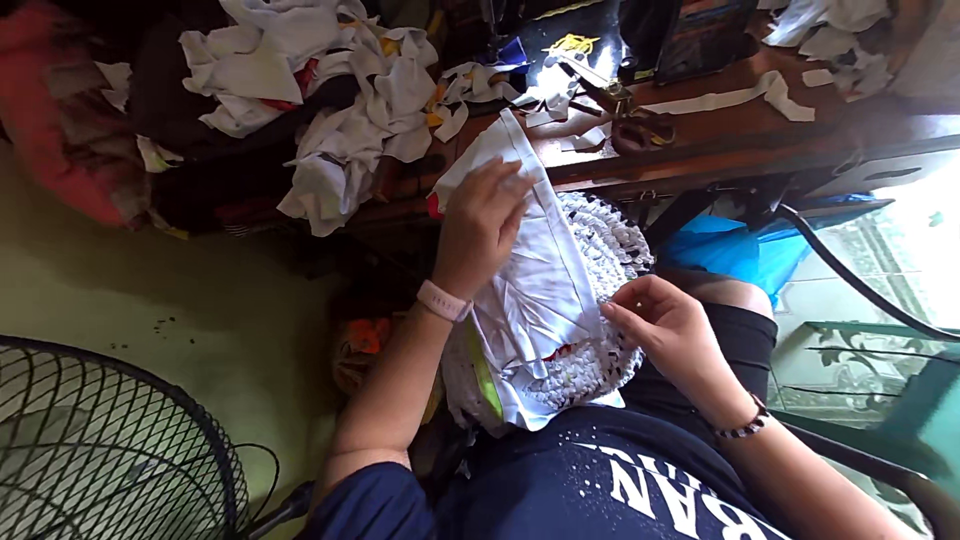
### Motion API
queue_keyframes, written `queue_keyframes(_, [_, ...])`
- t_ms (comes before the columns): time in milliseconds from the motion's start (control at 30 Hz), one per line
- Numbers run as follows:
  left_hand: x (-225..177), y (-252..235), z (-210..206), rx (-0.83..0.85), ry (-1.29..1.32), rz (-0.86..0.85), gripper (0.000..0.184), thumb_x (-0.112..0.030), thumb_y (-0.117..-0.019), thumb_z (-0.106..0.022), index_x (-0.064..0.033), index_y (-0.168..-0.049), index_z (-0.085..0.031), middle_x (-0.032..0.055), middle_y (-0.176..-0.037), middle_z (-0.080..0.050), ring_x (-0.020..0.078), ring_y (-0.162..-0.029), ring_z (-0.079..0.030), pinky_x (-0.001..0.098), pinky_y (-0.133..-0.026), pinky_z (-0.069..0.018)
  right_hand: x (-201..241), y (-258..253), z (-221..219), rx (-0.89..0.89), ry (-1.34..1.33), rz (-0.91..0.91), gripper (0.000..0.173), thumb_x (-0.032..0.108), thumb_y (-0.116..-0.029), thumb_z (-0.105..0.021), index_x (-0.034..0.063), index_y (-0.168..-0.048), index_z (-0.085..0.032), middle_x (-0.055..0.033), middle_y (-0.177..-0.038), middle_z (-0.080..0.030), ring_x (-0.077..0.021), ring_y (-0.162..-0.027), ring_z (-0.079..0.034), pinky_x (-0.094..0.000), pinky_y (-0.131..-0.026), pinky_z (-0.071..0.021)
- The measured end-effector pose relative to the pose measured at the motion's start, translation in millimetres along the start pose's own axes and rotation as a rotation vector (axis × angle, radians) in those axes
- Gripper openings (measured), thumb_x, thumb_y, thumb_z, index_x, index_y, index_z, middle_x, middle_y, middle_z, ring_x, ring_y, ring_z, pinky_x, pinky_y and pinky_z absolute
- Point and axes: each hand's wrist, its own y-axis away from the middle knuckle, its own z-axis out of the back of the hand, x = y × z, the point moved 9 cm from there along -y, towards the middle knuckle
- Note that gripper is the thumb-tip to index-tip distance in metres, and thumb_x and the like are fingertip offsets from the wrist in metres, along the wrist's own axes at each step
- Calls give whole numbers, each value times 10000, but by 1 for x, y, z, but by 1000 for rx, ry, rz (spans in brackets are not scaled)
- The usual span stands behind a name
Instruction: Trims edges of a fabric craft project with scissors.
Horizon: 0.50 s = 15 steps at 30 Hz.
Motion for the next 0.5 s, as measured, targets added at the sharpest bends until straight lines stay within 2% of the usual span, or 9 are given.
queue_keyframes(100, [31, -28, 0, 24, -29, 87, 286, -105, -982, -631, -37, -1245, -721, 189, -1282, -664, 345, -1231, -607, 472, -1066, -482, 20, -1, -1, -45, 191, 242, 243, 265, -949, -704, 58, -1070, -667, -12, -923, -684, -45, -772, -642, -200, -627, -541])
queue_keyframes(200, [49, -48, -5, 37, -85, 117, 276, -92, -962, -637, -47, -1216, -736, 179, -1174, -679, 343, -1114, -630, 466, -989, -506, 35, -1, -7, -68, 352, 400, 256, 263, -966, -686, 78, -1141, -715, -73, -1049, -666, -119, -916, -647, -264, -708, -563])
queue_keyframes(267, [54, -55, -6, 36, -120, 135, 269, -99, -960, -642, -49, -1204, -743, 175, -1144, -686, 343, -1088, -638, 467, -969, -513, 44, -2, -11, -87, 434, 478, 252, 244, -964, -684, 120, -1177, -737, -70, -1097, -638, -176, -1031, -613, -341, -836, -552])
queue_keyframes(400, [52, -52, -7, 20, -174, 158, 241, -132, -979, -625, -57, -1166, -756, 162, -1129, -701, 347, -1081, -647, 505, -948, -512, 55, -5, -19, -84, 520, 604, 282, 206, -996, -621, 162, -1250, -735, -85, -1325, -634, -299, -1340, -494, -499, -1104, -412])
queue_keyframes(500, [54, -48, -12, 48, -204, 170, 241, -134, -1001, -590, -33, -1144, -755, 172, -1157, -704, 361, -1116, -645, 533, -965, -494, 54, -9, -30, -19, 584, 634, 333, 230, -1034, -558, 182, -1333, -696, -54, -1496, -559, -344, -1491, -353, -566, -1193, -316])
